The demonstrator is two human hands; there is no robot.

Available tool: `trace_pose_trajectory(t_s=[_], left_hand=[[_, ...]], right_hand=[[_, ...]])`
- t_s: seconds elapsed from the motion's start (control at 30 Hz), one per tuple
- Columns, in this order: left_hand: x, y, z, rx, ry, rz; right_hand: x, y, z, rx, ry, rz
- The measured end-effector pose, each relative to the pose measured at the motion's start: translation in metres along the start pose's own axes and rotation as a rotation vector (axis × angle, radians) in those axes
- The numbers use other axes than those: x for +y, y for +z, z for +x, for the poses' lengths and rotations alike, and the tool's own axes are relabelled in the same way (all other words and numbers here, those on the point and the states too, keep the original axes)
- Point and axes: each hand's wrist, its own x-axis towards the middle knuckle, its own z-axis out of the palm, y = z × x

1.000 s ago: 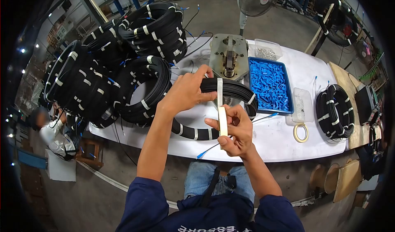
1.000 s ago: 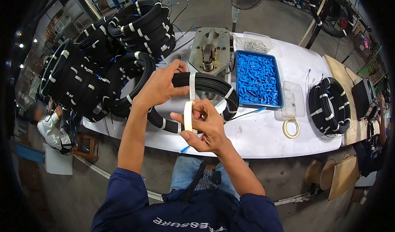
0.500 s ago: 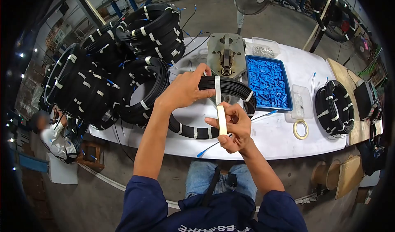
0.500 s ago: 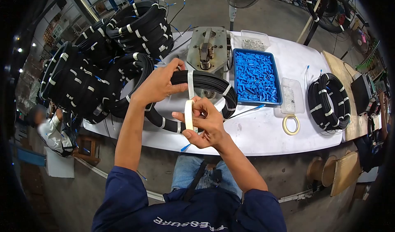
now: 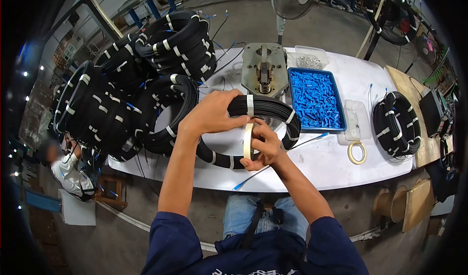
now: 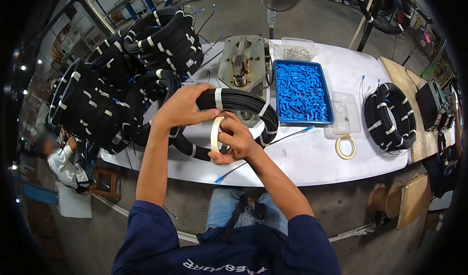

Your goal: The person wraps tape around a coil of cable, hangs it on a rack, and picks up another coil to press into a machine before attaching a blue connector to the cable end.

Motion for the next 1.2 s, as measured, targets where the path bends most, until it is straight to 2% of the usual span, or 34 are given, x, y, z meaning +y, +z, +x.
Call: trace_pose_trajectory(t_s=[0.2, 0.37, 0.5, 0.6, 0.63, 0.73, 0.77, 0.83, 0.87, 0.93, 1.03, 1.07, 1.17, 1.2], left_hand=[[0.006, -0.005, 0.001, -0.021, -0.06, -0.04], [-0.004, 0.008, 0.001, 0.095, -0.062, 0.07], [0.001, 0.004, 0.002, 0.056, -0.119, 0.071], [-0.003, 0.005, 0.001, 0.087, -0.093, 0.073], [-0.002, 0.005, 0.0, 0.077, -0.117, 0.07], [0.0, 0.003, -0.001, 0.07, -0.129, 0.054], [0.001, 0.003, -0.002, 0.066, -0.122, 0.041], [0.001, 0.002, -0.003, 0.048, -0.144, 0.018], [0.001, 0.001, -0.003, 0.036, -0.165, -0.007], [-0.003, -0.001, -0.003, 0.027, -0.161, -0.012], [-0.003, -0.003, -0.003, 0.002, -0.162, -0.015], [-0.003, -0.004, -0.004, -0.012, -0.168, -0.014], [-0.011, -0.001, -0.005, 0.004, -0.16, -0.015], [-0.01, -0.002, -0.005, 0.006, -0.161, -0.016]], right_hand=[[0.021, 0.005, 0.0, -0.143, -0.135, -0.159], [0.037, 0.006, -0.01, -0.212, -0.113, -0.186], [0.031, 0.005, -0.02, -0.243, -0.123, -0.175], [0.019, 0.01, -0.037, -0.16, 0.049, -0.125], [0.013, 0.012, -0.041, -0.161, 0.047, -0.126], [0.0, 0.021, -0.037, 0.189, 0.381, -0.122], [-0.004, 0.024, -0.034, 0.242, 0.505, -0.197], [-0.011, 0.033, -0.02, 0.427, 0.756, -0.096], [-0.016, 0.035, -0.011, 0.43, 0.756, -0.096], [-0.023, 0.036, 0.003, 0.458, 0.88, -0.183], [-0.021, 0.04, 0.006, 0.454, 0.915, -0.222], [-0.024, 0.038, 0.007, 0.388, 1.008, -0.218], [-0.019, 0.04, 0.002, 0.313, 0.985, -0.172], [-0.019, 0.037, 0.005, 0.277, 1.061, -0.119]])
